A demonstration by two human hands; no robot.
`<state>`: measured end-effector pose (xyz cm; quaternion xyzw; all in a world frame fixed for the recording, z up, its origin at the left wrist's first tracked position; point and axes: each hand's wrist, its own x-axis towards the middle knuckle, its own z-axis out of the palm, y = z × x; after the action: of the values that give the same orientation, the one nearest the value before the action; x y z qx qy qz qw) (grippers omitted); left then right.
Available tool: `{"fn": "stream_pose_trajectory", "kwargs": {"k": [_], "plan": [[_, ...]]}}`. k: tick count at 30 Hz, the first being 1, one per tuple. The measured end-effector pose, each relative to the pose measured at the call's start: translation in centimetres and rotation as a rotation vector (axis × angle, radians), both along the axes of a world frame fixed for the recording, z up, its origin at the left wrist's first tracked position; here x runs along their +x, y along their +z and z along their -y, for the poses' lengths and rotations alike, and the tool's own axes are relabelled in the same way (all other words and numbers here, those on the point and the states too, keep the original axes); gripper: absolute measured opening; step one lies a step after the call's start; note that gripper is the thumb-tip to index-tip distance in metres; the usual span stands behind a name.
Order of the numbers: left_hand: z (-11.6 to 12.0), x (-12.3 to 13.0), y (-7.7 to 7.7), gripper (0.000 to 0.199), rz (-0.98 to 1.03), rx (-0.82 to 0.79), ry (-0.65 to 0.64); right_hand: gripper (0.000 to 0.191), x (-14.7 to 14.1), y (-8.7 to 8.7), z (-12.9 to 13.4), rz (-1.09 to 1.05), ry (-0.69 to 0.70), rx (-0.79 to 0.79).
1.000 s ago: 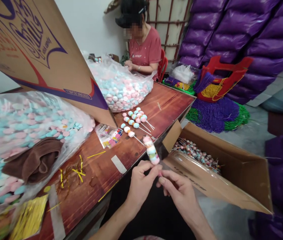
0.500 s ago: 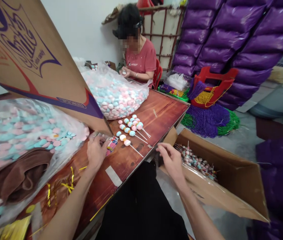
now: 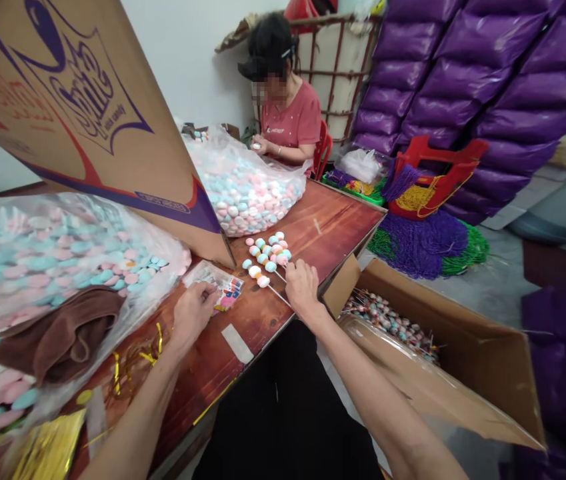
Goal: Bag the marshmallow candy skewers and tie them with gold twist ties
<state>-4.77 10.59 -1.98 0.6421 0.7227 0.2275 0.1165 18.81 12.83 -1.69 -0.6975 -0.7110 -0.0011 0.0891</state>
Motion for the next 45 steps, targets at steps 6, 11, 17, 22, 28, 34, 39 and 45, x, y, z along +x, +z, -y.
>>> {"fn": "stream_pose_trajectory", "kwargs": {"k": [6, 11, 17, 22, 28, 34, 39, 45], "plan": [[1.3, -0.7, 0.4, 0.014, 0.088, -0.07, -0.034, 0.023, -0.4, -0.4, 4.2, 0.002, 0.066, -0.017], [2.8, -2.2, 1.3, 0.016, -0.098, -0.148, -0.038, 0.019, 0.5, 0.7, 5.7, -0.073, 0.111, 0.031], [3.0, -2.5, 1.1, 0.021, -0.091, -0.071, -0.016, 0.03, -1.0, 5.3, 0.2, -0.042, 0.061, 0.123], [2.9, -1.7, 0.8, 0.017, 0.033, 0.048, 0.017, 0.031, -5.7, 4.4, -8.4, -0.024, 0.281, 0.008], [3.3, -1.8, 0.5, 0.019, 0.387, 0.131, 0.069, 0.031, -7.8, 3.3, -11.6, -0.063, 0.317, -0.009], [3.3, 0.2, 0.9, 0.039, 0.85, 0.12, -0.03, 0.022, -5.3, 5.2, -5.1, -0.565, 0.374, 0.003], [4.1, 2.1, 2.4, 0.048, 1.077, -0.035, -0.168, 0.024, -5.5, 4.0, 2.6, -1.345, 0.436, -0.416], [6.0, 2.4, 2.2, 0.027, 1.007, -0.024, -0.191, 0.01, -5.5, 3.6, 6.9, -0.929, 0.403, -0.138]]}}
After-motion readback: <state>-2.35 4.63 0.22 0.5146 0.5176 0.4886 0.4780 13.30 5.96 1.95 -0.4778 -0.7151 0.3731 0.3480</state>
